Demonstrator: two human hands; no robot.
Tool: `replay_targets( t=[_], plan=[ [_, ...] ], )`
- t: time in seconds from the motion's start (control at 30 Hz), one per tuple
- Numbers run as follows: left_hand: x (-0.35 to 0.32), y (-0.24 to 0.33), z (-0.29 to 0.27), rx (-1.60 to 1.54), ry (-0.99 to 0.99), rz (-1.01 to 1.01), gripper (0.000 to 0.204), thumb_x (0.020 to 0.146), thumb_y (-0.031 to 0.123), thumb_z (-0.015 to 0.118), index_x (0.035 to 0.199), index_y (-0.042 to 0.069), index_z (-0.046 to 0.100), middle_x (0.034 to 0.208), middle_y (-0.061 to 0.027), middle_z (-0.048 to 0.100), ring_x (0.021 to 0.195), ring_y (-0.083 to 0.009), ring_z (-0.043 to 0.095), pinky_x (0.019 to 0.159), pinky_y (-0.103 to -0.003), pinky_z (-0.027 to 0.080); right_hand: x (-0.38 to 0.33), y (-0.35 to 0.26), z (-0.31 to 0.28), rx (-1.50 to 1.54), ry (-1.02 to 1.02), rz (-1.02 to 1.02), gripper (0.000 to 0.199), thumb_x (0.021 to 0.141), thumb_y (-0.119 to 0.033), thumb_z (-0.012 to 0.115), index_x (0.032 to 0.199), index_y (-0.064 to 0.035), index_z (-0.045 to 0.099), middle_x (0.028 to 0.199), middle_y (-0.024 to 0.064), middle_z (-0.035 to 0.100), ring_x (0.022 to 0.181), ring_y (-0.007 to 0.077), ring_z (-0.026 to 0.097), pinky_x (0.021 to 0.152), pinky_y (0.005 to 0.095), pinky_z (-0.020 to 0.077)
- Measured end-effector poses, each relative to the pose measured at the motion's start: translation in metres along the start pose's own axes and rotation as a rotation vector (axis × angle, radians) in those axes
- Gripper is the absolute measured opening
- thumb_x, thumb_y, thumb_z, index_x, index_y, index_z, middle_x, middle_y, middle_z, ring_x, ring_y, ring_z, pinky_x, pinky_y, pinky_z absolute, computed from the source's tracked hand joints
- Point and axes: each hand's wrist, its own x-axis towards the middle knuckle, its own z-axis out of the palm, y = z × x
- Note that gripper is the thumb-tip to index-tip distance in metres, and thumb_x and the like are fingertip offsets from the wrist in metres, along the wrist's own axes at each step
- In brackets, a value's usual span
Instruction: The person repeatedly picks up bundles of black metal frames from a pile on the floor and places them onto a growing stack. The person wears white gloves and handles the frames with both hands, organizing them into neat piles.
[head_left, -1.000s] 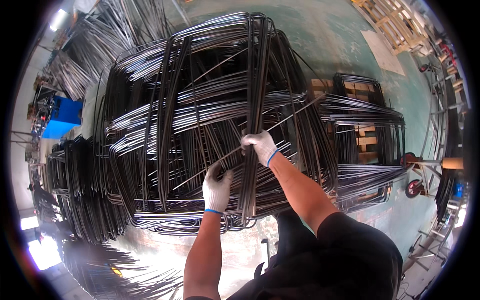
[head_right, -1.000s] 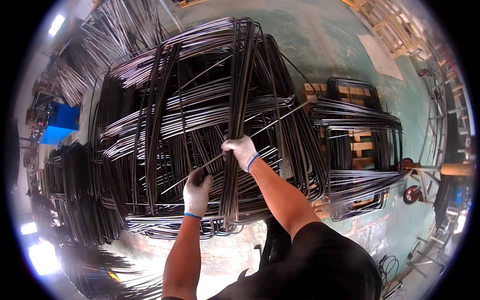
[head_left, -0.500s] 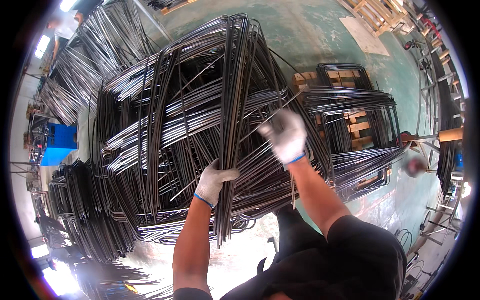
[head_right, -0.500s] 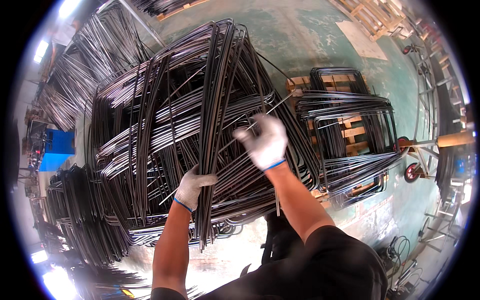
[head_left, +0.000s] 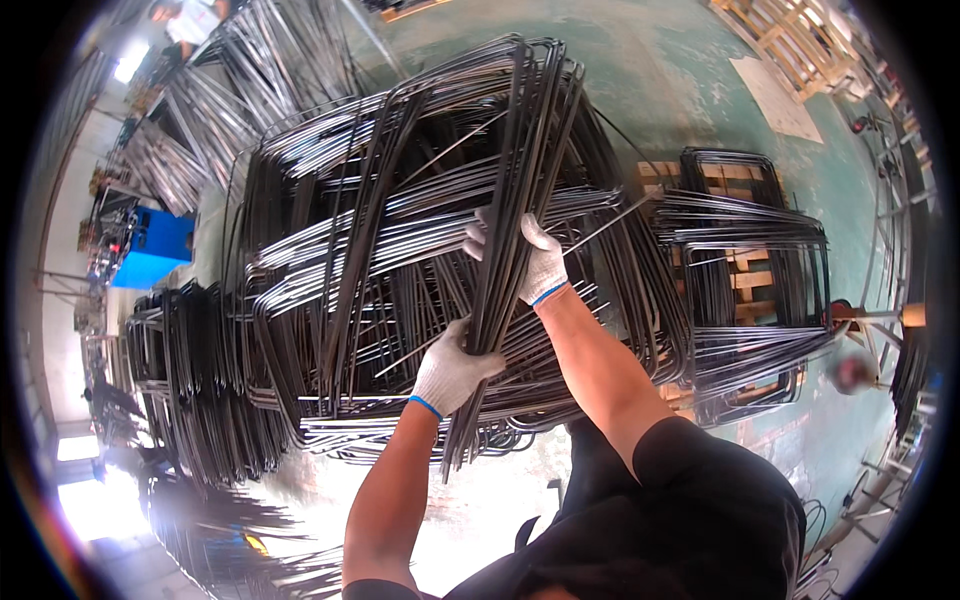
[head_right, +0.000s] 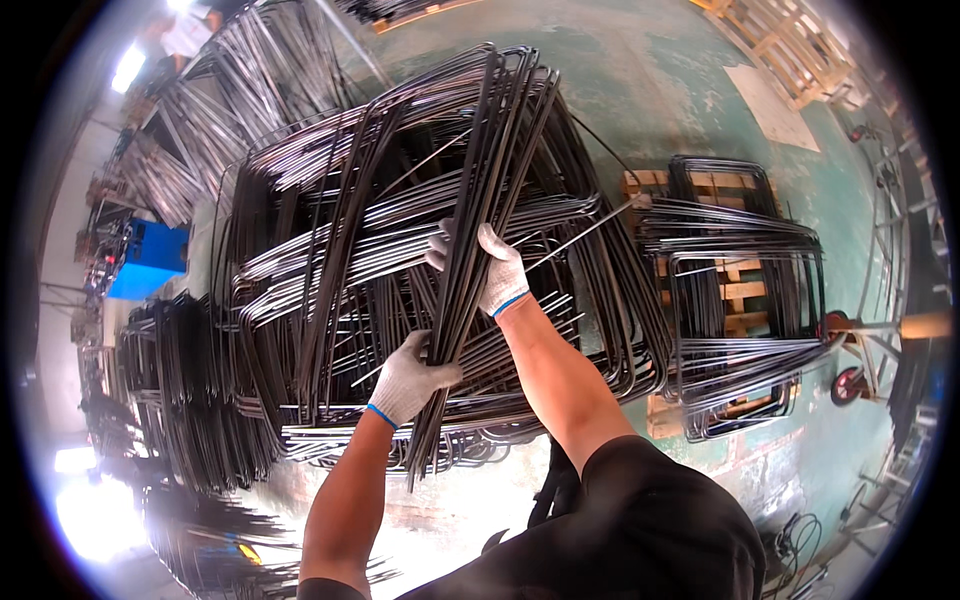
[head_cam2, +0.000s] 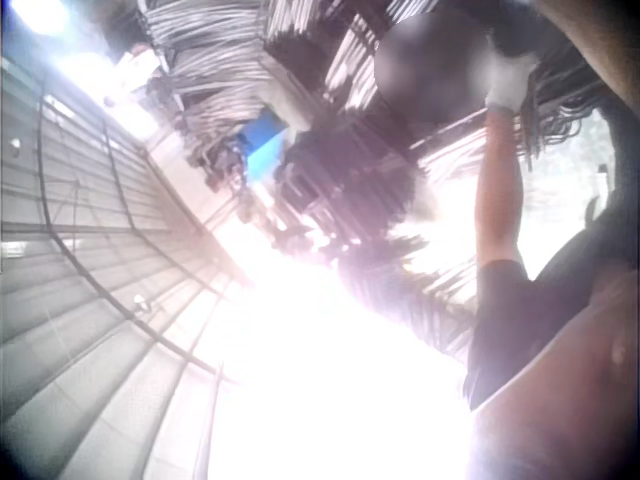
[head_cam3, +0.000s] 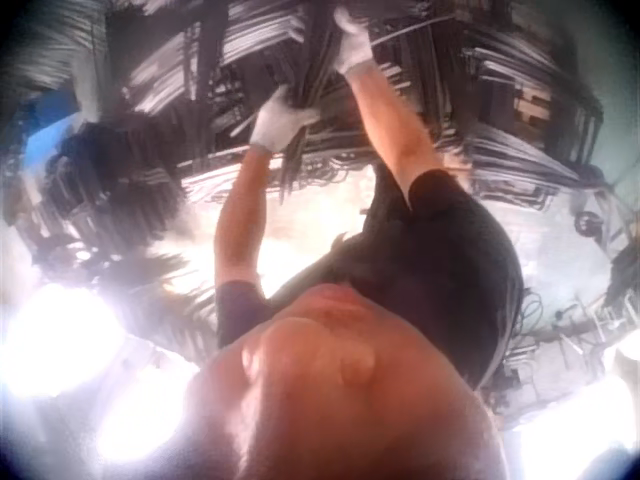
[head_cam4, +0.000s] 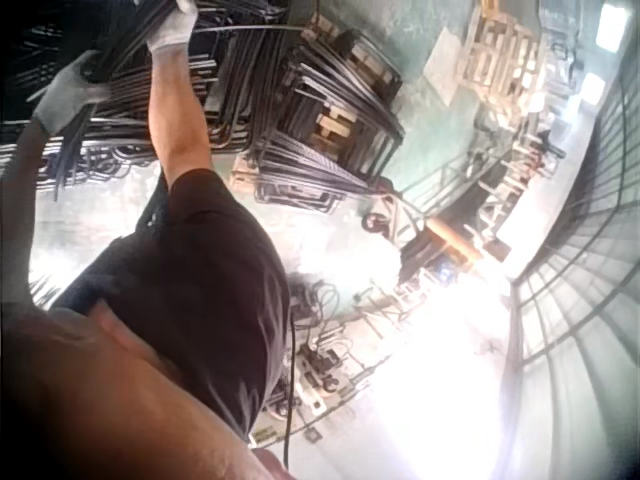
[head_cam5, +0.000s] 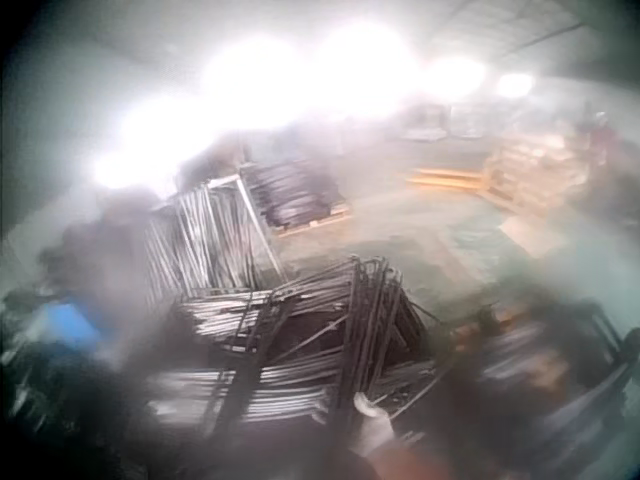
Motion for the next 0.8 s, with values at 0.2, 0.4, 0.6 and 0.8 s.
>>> replay_targets(
  t=[0.2,0.4,0.6,0.8],
  plan=[
    [-0.042,0.000,-0.018,0.136,0.144,-0.037,0.064,0.081,0.013,0.082,0.139,-0.009,0.064,0.106,-0.0227,0.081,0.095,-0.0320,0.080,0.088,-0.040,0.063,0.028,0.017,0.057,0.139,-0.128,0.169,0.039,0.100,-0.024,0.080,0.127,0.0010,0.072,0.117,0.0176,0.074,0.103,0.0307,0.073,0.091,0.0491,0.0640],
    [-0.096,0.046,-0.066,0.496,0.493,-0.017,0.045,0.086,0.008,0.071,0.130,-0.002,0.067,0.105,-0.0296,0.080,0.104,-0.0503,0.078,0.093,-0.054,0.062,0.069,0.066,0.145,0.125,-0.196,0.250,0.027,0.093,-0.012,0.075,0.118,-0.0017,0.072,0.091,0.0083,0.074,0.083,0.0242,0.073,0.077,0.0426,0.0623],
    [-0.212,0.053,-0.127,0.468,0.830,-0.007,0.040,0.085,-0.004,0.068,0.124,0.003,0.071,0.093,-0.0209,0.077,0.084,-0.0307,0.079,0.079,-0.042,0.061,0.030,0.137,0.302,0.067,-0.231,0.280,0.022,0.092,-0.007,0.075,0.113,-0.0036,0.071,0.085,0.0100,0.073,0.077,0.0239,0.071,0.074,0.0442,0.0599],
    [-0.319,0.072,-0.156,0.561,1.108,0.118,0.041,0.081,-0.004,0.063,0.122,0.004,0.066,0.077,-0.0151,0.061,0.064,-0.0268,0.060,0.064,-0.041,0.050,-0.026,0.174,0.436,-0.115,-0.405,0.185,0.019,0.095,-0.013,0.076,0.105,0.0020,0.074,0.084,0.0137,0.074,0.074,0.0272,0.074,0.072,0.0450,0.0646]
  ],
)
